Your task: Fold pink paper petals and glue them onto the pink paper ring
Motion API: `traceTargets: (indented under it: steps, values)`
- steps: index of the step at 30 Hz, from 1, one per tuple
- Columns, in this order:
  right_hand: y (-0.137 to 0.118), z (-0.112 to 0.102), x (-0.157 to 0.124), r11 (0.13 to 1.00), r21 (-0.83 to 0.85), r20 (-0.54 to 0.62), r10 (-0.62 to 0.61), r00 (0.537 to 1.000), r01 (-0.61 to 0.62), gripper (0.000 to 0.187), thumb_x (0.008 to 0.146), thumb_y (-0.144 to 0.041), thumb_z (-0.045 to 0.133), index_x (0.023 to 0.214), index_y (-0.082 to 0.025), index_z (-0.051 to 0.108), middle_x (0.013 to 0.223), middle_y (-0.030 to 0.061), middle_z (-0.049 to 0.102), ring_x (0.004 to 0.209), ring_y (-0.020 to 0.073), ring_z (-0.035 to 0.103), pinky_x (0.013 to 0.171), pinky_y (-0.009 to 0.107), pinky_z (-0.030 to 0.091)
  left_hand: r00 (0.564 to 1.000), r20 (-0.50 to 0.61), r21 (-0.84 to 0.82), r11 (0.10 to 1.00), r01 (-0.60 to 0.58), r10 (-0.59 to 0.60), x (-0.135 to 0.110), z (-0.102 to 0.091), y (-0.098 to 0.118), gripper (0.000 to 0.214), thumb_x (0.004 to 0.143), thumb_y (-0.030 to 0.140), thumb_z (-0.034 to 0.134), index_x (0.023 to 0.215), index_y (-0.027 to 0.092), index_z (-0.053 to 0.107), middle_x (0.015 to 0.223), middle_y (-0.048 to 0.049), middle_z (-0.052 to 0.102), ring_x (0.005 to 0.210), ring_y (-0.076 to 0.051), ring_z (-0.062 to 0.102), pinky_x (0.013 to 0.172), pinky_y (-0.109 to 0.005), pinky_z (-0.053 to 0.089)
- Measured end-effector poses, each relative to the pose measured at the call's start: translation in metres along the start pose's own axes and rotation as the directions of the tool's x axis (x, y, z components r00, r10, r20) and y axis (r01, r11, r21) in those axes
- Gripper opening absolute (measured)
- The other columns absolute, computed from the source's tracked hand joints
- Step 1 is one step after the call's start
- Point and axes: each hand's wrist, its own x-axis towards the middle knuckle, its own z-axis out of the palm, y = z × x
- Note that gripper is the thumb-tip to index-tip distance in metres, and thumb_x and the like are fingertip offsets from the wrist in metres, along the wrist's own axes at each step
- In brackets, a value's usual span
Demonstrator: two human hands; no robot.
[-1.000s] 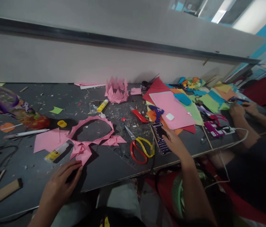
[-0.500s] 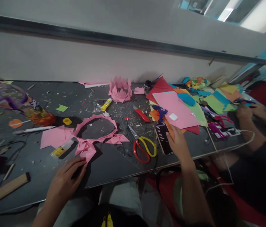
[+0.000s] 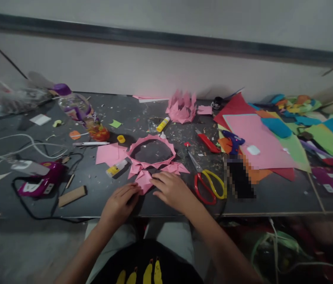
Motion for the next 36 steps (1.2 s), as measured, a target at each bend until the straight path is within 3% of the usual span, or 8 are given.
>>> traceTargets:
  steps: [6, 9, 15, 22, 25, 30, 36]
  values:
    - [-0.012, 0.01, 0.009, 0.994, -0.105, -0.055, -0.028, 0.998, 0.022, 0.015, 0.082, -0.017, 0.059, 0.096, -0.021, 0.065, 0.101, 0.0091, 0.065, 0.092, 0.0229, 0.058, 0.078, 0.039, 0.049, 0.996, 0.074, -0.075, 0.996, 0.052, -0.047, 0.001, -0.003, -0.001, 0.015, 0.086, 0.011, 0.049, 0.086, 0.017, 0.063, 0.089, -0.0063, 0.069, 0.084, -0.018, 0.064, 0.076, -0.032, 0.053]
    - [-0.011, 0.013, 0.003, 0.991, -0.116, -0.057, -0.067, 0.996, 0.06, 0.016, 0.083, -0.01, 0.054, 0.086, -0.021, 0.065, 0.094, 0.0068, 0.066, 0.086, 0.0213, 0.058, 0.075, 0.037, 0.049, 0.993, 0.098, -0.117, 0.991, 0.071, -0.06, 0.003, -0.006, -0.002, 0.016, 0.085, 0.01, 0.05, 0.087, 0.018, 0.063, 0.091, -0.0056, 0.069, 0.084, -0.018, 0.065, 0.076, -0.032, 0.053]
    - [-0.005, 0.017, -0.009, 0.99, -0.069, -0.037, -0.129, 0.991, 0.126, 0.019, 0.086, -0.012, 0.048, 0.089, -0.018, 0.065, 0.088, 0.0069, 0.068, 0.081, 0.0198, 0.06, 0.072, 0.034, 0.05, 0.994, 0.079, -0.143, 0.986, 0.084, -0.073, -0.001, -0.005, -0.003, 0.017, 0.089, 0.013, 0.047, 0.092, 0.017, 0.064, 0.093, -0.0058, 0.07, 0.085, -0.017, 0.066, 0.076, -0.032, 0.055]
    - [-0.014, 0.021, -0.016, 1.0, -0.003, -0.059, -0.029, 0.998, 0.029, 0.022, 0.091, -0.023, 0.046, 0.09, -0.018, 0.067, 0.091, 0.0079, 0.069, 0.083, 0.0189, 0.061, 0.075, 0.035, 0.051, 0.998, 0.025, -0.125, 0.991, 0.053, -0.05, -0.004, -0.001, 0.0, 0.015, 0.088, 0.023, 0.053, 0.08, 0.016, 0.063, 0.09, -0.0061, 0.069, 0.086, -0.017, 0.066, 0.078, -0.033, 0.056]
    - [-0.016, 0.022, -0.017, 0.997, 0.071, -0.06, 0.046, 0.997, -0.042, 0.023, 0.092, -0.025, 0.047, 0.087, -0.018, 0.067, 0.091, 0.0076, 0.068, 0.084, 0.0186, 0.061, 0.075, 0.034, 0.051, 1.0, 0.024, -0.091, 0.996, -0.003, 0.005, -0.007, -0.003, 0.003, 0.013, 0.087, 0.022, 0.054, 0.083, 0.015, 0.064, 0.094, -0.0074, 0.069, 0.093, -0.019, 0.064, 0.083, -0.035, 0.055]
    - [-0.015, 0.025, -0.016, 0.984, 0.149, -0.06, 0.107, 0.992, -0.098, 0.025, 0.093, -0.024, 0.044, 0.084, -0.019, 0.066, 0.09, 0.0066, 0.066, 0.086, 0.0177, 0.059, 0.078, 0.032, 0.049, 0.99, 0.104, -0.005, 0.995, -0.095, 0.095, -0.013, -0.011, 0.009, 0.019, 0.089, 0.015, 0.047, 0.099, 0.011, 0.063, 0.099, -0.0089, 0.068, 0.094, -0.018, 0.063, 0.087, -0.033, 0.054]
    - [-0.016, 0.028, -0.011, 0.978, 0.1, -0.048, 0.187, 0.981, -0.181, 0.024, 0.092, -0.029, 0.046, 0.077, -0.019, 0.061, 0.08, 0.0053, 0.062, 0.08, 0.0179, 0.057, 0.074, 0.032, 0.046, 0.964, 0.215, 0.011, 0.987, -0.16, 0.154, -0.014, -0.015, 0.008, 0.023, 0.089, 0.019, 0.046, 0.106, 0.013, 0.061, 0.105, -0.0092, 0.067, 0.103, -0.019, 0.061, 0.092, -0.036, 0.052]
